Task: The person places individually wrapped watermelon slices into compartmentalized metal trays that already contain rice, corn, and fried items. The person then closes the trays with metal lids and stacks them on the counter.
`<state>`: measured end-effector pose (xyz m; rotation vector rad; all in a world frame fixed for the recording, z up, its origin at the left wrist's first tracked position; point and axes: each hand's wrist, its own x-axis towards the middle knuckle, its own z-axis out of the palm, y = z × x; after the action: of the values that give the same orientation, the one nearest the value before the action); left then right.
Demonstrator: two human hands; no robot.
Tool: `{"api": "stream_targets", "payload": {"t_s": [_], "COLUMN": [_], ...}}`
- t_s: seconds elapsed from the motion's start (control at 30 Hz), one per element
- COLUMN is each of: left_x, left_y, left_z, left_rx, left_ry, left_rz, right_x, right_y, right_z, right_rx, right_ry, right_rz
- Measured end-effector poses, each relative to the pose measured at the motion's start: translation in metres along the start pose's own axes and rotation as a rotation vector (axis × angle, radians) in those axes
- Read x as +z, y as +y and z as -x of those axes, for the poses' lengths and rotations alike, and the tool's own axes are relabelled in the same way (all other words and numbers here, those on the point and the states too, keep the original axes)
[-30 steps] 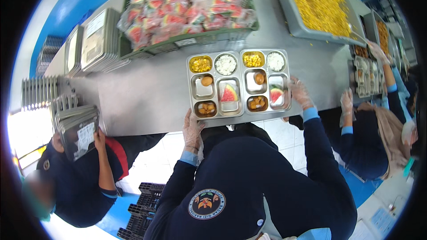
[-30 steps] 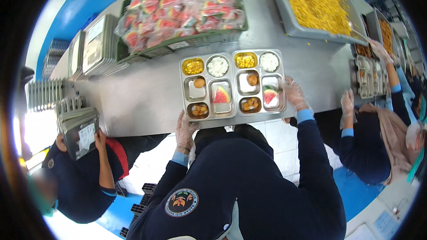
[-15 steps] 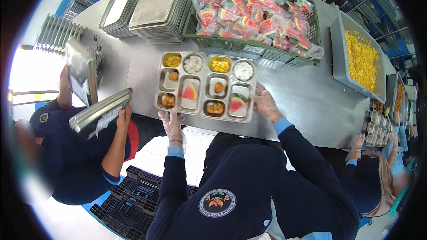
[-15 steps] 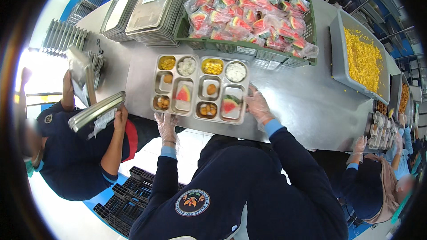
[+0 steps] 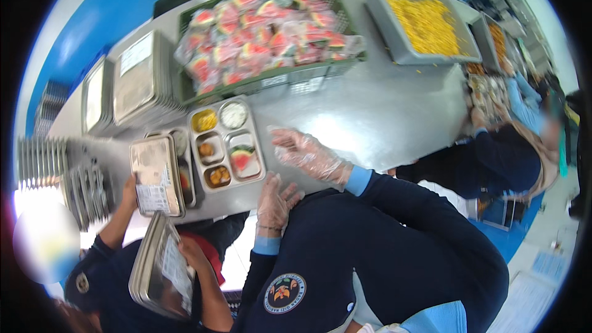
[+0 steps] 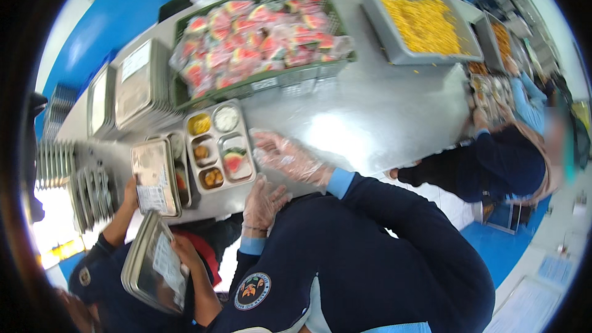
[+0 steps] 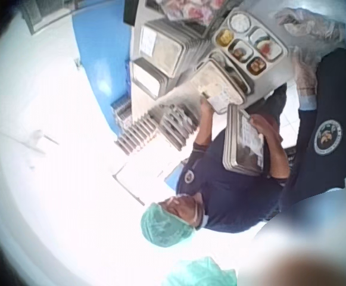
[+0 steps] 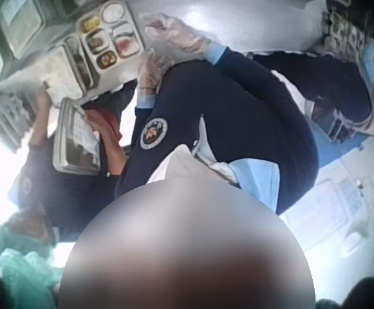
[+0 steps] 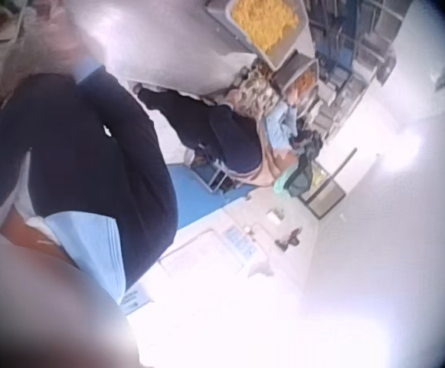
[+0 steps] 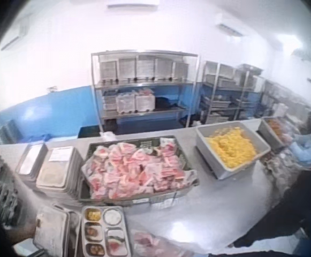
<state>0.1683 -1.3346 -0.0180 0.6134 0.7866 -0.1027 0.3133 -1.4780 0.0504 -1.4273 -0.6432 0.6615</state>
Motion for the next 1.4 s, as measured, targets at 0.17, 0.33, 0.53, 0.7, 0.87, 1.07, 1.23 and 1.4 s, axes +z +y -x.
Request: {"api": "stream_targets", "payload": {"t_s": [0.17, 0.33, 0.53, 0.7, 0.87, 1.07, 1.23, 1.4], "left_x": [0.030, 0.084, 0.148, 0.187, 0.192, 0.148, 0.150, 0.214], "left_y": [-0.001, -0.017, -0.033, -0.047, -0.050, -0.034, 0.002, 0.058], "left_z": [-0.015, -0.013, 0.004, 0.006, -0.008, -0.029, -0.045, -0.042], "left_rx": [-0.051, -0.051, -0.038, 0.007, -0.015, 0.050, 0.379, 0.950], "left_ry": [-0.532, -0.706, -0.799, -0.768, -0.534, -0.267, -0.236, -0.451], "left_rz": [-0.235, -0.451, -0.636, -0.707, -0.622, -0.571, -0.579, -0.618], "right_x": [0.006, -0.023, -0.053, -0.097, -0.238, -0.306, -0.293, -0.268], "right_y": [-0.053, -0.097, -0.123, -0.131, -0.124, -0.097, -0.133, -0.205], "right_z": [0.013, 0.029, 0.057, 0.035, -0.059, -0.110, -0.111, -0.058], "right_rx": [-0.346, -0.542, -0.583, -0.474, -0.089, 0.101, 0.004, 0.009], "right_ry": [0.094, 0.154, 0.192, 0.082, 0.483, 0.194, 0.285, 0.162], "right_rz": [0.125, 0.393, 0.356, 0.174, 1.405, 1.481, 0.481, 0.443]}}
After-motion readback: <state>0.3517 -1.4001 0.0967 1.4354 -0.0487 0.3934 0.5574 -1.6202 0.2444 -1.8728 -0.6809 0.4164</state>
